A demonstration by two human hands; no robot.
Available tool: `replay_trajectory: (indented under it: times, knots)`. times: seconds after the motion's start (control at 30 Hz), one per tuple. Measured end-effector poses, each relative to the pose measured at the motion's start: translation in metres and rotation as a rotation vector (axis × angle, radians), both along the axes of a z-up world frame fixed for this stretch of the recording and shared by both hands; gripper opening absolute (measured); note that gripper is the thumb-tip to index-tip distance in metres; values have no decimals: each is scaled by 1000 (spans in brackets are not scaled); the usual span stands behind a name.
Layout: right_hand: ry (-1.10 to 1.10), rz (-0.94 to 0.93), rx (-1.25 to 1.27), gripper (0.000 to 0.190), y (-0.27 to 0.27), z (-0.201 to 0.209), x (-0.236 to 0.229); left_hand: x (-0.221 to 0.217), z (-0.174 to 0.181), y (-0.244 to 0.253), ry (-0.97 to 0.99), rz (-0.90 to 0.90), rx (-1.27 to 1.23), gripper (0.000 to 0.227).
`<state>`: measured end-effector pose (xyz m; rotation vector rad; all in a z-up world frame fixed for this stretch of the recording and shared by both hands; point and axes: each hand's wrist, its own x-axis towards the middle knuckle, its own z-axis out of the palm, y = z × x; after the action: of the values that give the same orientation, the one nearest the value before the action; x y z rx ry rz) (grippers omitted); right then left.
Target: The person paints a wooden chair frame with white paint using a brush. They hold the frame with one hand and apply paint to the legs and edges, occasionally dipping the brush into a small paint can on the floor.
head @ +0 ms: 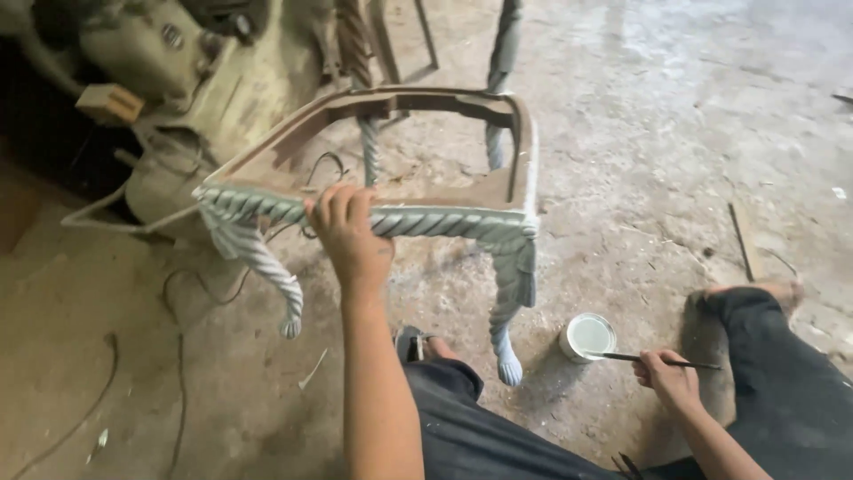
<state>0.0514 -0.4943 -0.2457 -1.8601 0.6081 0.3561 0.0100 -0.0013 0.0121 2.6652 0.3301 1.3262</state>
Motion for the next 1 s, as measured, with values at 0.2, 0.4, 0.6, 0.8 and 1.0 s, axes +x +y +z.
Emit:
replay_trajectory:
  times: [0.2, 0.4, 0.6, 0.8, 1.0]
  knots:
    - [-143, 129, -233, 38, -5, -19, -22, -10, -5, -3, -6, -31, -18, 40]
    - [-138, -201, 375, 14, -18, -40, -12, -20, -10, -7, -28, -15, 33, 31]
    - [-314, -16, 400, 7, 8, 66, -18, -28, -24, -2, -7, 8, 42, 40]
    - [-483, 284, 244, 33, 37, 177, -50, -18, -23, 1, -12, 9, 31, 40]
    - [-932, 451, -241, 22, 50, 224, -74, 9, -6, -1, -10, 75, -11, 31]
